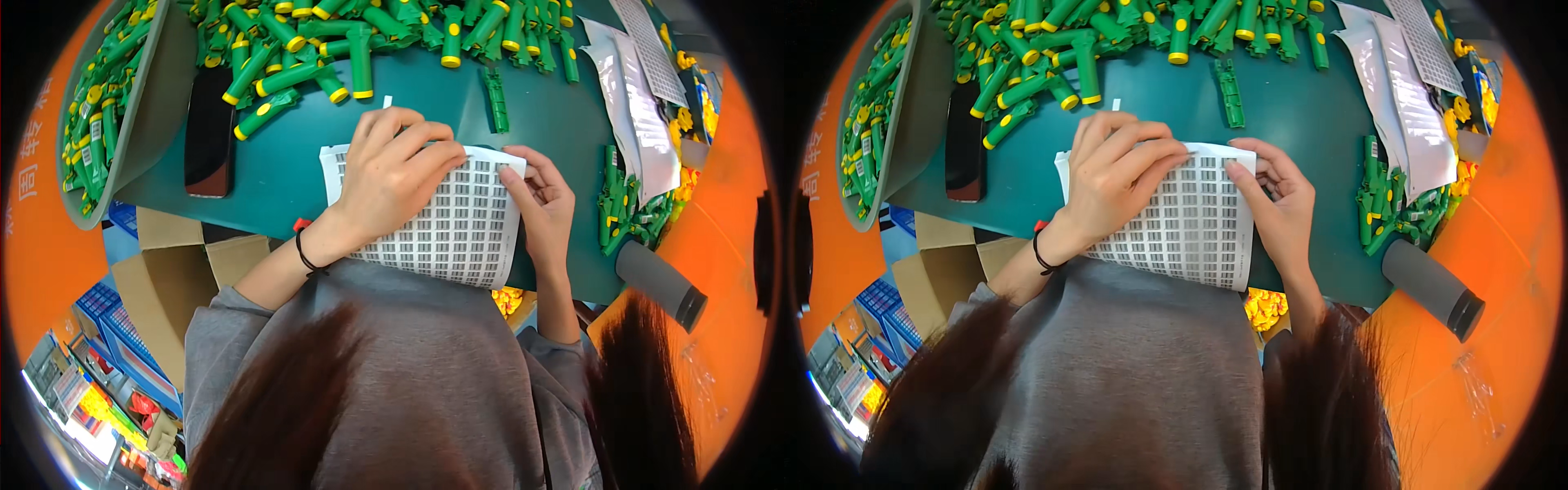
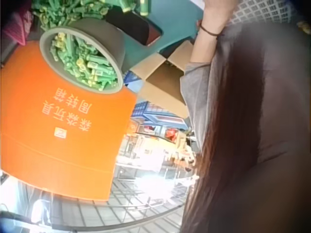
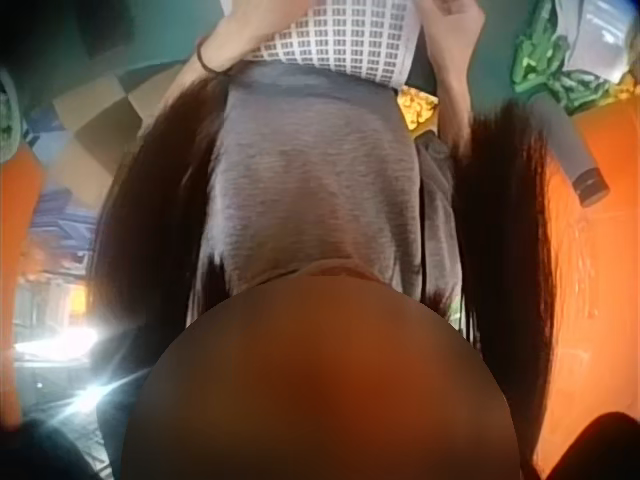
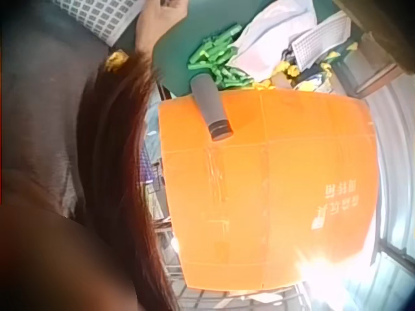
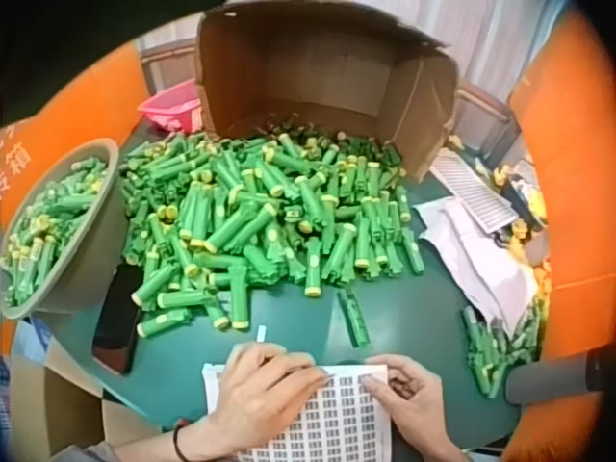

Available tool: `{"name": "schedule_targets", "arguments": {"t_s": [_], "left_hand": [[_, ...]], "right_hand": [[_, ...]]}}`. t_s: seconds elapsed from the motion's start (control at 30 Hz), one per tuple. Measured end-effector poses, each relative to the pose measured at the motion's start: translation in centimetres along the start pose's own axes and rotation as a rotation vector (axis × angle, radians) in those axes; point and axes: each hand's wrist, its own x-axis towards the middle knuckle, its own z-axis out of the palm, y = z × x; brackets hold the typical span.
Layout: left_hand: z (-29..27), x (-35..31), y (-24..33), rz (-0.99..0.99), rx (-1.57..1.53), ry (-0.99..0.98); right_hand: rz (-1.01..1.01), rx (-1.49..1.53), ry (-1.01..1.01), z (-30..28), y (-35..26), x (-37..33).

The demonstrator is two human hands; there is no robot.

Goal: Applying small yellow and white stickers to green plastic toy components at a factory workbench.

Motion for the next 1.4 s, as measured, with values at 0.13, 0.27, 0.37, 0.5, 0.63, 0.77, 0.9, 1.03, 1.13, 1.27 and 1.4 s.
{"name": "schedule_targets", "arguments": {"t_s": [0.13, 0.27, 0.37, 0.5, 0.63, 0.77, 0.9, 1.03, 1.13, 1.27, 1.4], "left_hand": [[0.5, 0.4, 0.3, 0.063, -0.025, 0.004], [0.2, 0.2, 0.2, 0.073, -0.142, 0.012], [0.3, 0.3, 0.5, -0.016, -0.311, -0.005], [0.0, 0.2, 0.1, -0.018, -0.369, 0.073], [-0.6, 0.2, -0.3, -0.07, -0.396, 0.1], [-1.7, 1.1, 0.7, -0.249, -0.561, 0.086], [-3.0, 2.4, 1.4, -0.413, -0.705, 0.083], [-3.8, 3.5, 2.0, -0.596, -0.867, 0.092], [-4.2, 4.0, 2.0, -0.657, -0.895, 0.039], [-4.1, 3.9, 1.7, -0.572, -0.921, -0.051], [-3.5, 4.2, 2.1, -0.371, -0.797, -0.103]], "right_hand": [[-0.109, -0.504, 0.069, -2.4, -1.1, 2.6], [-0.61, -0.97, 0.456, -7.1, -2.2, 12.8], [-0.466, -1.042, 0.371, -9.3, -2.6, 17.1], [-0.274, -1.073, 0.179, -10.5, -3.9, 17.9], [-0.244, -0.463, 0.121, -8.4, -4.6, 13.6], [-0.173, -0.184, 0.033, -4.0, -4.5, 8.1], [-0.117, 0.189, -0.174, -0.8, -2.3, 4.9], [-0.123, 0.281, -0.229, 0.7, -1.8, 3.3], [-0.23, 0.25, -0.186, 1.2, -1.3, 2.9], [-0.152, 0.331, -0.217, 1.1, -1.5, 2.7], [-0.211, 0.273, -0.251, 2.2, -2.2, 1.8]]}}
